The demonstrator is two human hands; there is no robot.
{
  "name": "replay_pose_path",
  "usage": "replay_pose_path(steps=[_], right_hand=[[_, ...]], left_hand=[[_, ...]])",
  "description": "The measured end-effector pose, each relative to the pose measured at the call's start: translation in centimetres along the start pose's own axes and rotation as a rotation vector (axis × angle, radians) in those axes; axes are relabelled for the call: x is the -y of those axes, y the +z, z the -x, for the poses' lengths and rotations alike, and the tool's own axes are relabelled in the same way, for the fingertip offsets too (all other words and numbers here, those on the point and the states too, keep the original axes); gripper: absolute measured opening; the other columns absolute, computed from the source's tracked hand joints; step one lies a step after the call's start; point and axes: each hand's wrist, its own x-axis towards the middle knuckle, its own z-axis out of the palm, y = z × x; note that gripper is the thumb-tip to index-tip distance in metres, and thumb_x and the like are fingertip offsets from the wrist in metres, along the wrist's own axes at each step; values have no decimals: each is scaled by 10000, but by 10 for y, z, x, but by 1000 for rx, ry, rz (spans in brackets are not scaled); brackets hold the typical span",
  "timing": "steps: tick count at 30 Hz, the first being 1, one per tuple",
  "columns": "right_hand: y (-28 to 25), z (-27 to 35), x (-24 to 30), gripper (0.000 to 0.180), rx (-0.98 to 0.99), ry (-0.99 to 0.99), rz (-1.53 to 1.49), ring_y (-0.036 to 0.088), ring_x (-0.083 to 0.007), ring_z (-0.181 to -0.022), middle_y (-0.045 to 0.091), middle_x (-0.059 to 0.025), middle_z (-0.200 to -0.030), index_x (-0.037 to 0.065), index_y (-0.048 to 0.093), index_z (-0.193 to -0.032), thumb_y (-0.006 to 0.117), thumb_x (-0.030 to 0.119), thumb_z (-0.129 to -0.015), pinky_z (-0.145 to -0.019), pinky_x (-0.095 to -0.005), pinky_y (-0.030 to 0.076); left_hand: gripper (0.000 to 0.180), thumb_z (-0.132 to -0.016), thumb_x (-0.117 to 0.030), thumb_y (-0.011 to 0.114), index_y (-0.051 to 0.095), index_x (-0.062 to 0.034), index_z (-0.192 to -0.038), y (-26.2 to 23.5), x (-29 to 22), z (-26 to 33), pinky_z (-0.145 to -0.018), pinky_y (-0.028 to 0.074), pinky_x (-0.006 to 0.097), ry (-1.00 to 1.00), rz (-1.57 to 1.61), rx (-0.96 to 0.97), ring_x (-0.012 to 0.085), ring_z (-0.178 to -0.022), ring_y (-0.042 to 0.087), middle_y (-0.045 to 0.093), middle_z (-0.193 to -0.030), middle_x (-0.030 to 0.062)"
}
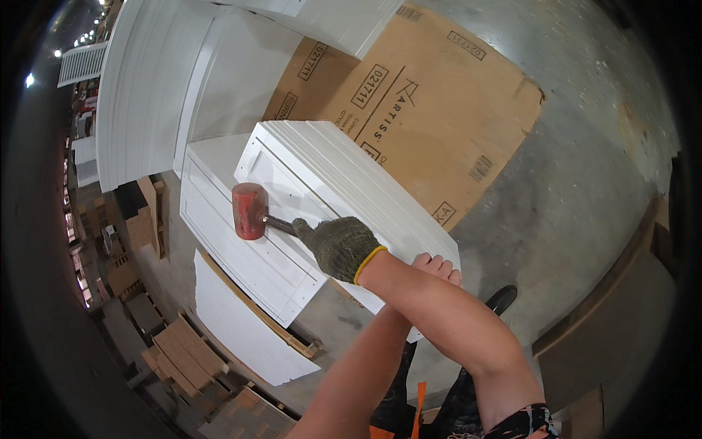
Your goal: The person taps the sides of a white panel structure with a mallet and then uses a hand tool to scrape the edges of a stack of white panels.
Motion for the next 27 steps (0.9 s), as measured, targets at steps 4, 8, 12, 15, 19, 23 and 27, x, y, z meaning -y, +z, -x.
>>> replay_pose_path(steps=[4,8,12,15,19,23,27], right_hand=[[6,12,0,451,-78,25,60,698,-330,-733,700,-145,-815,27,446,-1377,465,143,-942,-641,-454,541],[-4,11,5,407,-253,71,-37,695,-303,-693,689,-155,-809,1,497,-1300,497,127,-913,-599,-450,533],[5,4,-1,338,-398,111,103,682,-282,-771,664,-130,-861,41,574,-1194,554,124,-867,-602,-441,521],[-22,45,-6,234,-587,-5,182,635,-248,-765,630,-106,-824,24,598,-1083,553,131,-880,-664,-393,507],[4,154,-34,217,-1178,301,11,622,-299,-798,655,-121,-925,27,653,-1051,619,134,-865,-708,-404,505],[70,247,-10,237,-1132,494,24,596,-340,-711,633,-131,-824,38,637,-953,701,9,-728,-616,-419,476],[128,251,24,347,-1054,652,-41,599,-316,-750,623,-97,-865,95,673,-1021,748,31,-689,-657,-433,478]], left_hand=[[166,-748,-220,645,575,-117,-638,-2,1,-2,-612,398,334,12,11,5,199,-650,558,568,-650,36],[166,-732,-212,661,568,-116,-633,-5,2,-4,-597,398,343,71,3,10,207,-632,554,563,-636,38],[170,-730,-208,660,561,-115,-628,-10,-4,-12,-595,402,358,46,15,21,220,-626,550,559,-631,49],[158,-733,-206,657,563,-113,-646,-13,-7,-12,-615,410,358,70,-51,37,220,-656,550,551,-659,56],[129,-752,-232,640,579,-127,-708,-11,-1,-7,-650,414,352,66,-53,33,209,-692,543,525,-713,35],[135,-743,-257,645,586,-153,-679,1,-3,-3,-659,420,358,7,-100,77,206,-689,548,528,-686,11],[157,-722,-233,664,567,-149,-632,20,3,8,-625,424,372,1,-157,40,218,-662,547,530,-657,14]])
